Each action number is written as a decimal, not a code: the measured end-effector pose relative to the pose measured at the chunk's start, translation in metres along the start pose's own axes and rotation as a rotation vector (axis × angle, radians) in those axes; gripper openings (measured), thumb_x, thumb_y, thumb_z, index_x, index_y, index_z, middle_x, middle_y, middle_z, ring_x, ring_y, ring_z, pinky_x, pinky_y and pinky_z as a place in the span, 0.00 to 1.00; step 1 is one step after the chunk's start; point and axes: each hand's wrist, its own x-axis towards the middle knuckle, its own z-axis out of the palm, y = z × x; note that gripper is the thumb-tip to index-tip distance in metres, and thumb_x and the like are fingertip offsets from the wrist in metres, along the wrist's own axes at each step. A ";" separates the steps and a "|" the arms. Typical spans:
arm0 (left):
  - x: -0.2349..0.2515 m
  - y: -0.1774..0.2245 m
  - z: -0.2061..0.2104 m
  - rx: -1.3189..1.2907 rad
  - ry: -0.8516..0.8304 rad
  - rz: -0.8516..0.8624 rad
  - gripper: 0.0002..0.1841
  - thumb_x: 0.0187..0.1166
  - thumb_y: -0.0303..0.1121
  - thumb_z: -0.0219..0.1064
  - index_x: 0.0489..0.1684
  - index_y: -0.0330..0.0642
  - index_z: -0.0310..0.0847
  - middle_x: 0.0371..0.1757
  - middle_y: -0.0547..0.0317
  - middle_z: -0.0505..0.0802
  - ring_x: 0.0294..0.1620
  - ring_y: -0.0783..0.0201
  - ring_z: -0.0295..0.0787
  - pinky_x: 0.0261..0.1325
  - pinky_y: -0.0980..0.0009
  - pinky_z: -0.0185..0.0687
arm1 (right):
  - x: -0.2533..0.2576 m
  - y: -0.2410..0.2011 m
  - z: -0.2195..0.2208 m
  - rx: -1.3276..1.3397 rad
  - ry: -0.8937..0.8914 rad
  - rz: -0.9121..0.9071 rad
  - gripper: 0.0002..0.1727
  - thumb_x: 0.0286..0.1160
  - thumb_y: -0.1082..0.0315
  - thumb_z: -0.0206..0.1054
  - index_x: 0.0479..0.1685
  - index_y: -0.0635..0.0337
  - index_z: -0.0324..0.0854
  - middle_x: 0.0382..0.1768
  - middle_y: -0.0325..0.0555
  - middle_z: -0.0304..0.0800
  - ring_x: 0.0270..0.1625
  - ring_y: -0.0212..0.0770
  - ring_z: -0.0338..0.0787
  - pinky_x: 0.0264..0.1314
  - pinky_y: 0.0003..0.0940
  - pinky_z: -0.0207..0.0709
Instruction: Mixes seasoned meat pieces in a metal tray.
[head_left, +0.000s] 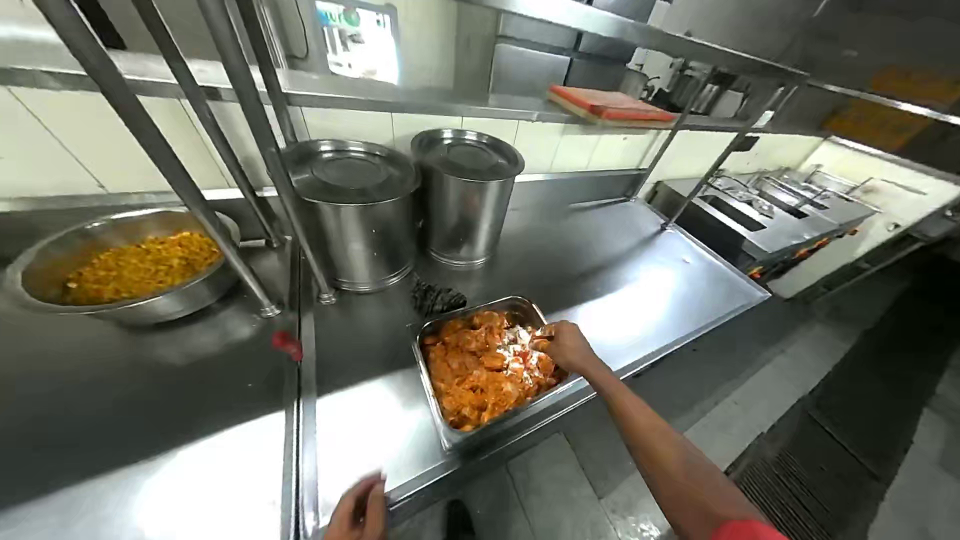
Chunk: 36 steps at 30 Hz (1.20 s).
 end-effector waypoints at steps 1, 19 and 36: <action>0.033 0.022 0.025 0.007 -0.021 0.000 0.16 0.82 0.29 0.62 0.57 0.21 0.83 0.51 0.35 0.92 0.45 0.55 0.93 0.52 0.59 0.90 | 0.011 0.008 0.003 -0.035 -0.061 0.021 0.12 0.76 0.61 0.73 0.40 0.63 0.91 0.39 0.57 0.93 0.46 0.56 0.92 0.54 0.61 0.82; 0.136 0.056 0.142 0.360 -0.081 -0.289 0.28 0.86 0.34 0.60 0.87 0.41 0.66 0.72 0.37 0.84 0.64 0.39 0.88 0.66 0.38 0.82 | 0.107 0.020 0.055 -0.148 -0.441 -0.098 0.19 0.70 0.68 0.70 0.62 0.58 0.88 0.62 0.56 0.90 0.67 0.55 0.88 0.71 0.58 0.79; 0.132 0.064 0.147 0.472 0.002 -0.376 0.20 0.87 0.39 0.64 0.71 0.38 0.80 0.56 0.42 0.91 0.49 0.43 0.91 0.55 0.38 0.83 | 0.158 0.034 0.029 -0.395 -0.909 -0.522 0.42 0.58 0.65 0.83 0.81 0.50 0.75 0.80 0.65 0.73 0.81 0.67 0.71 0.79 0.69 0.67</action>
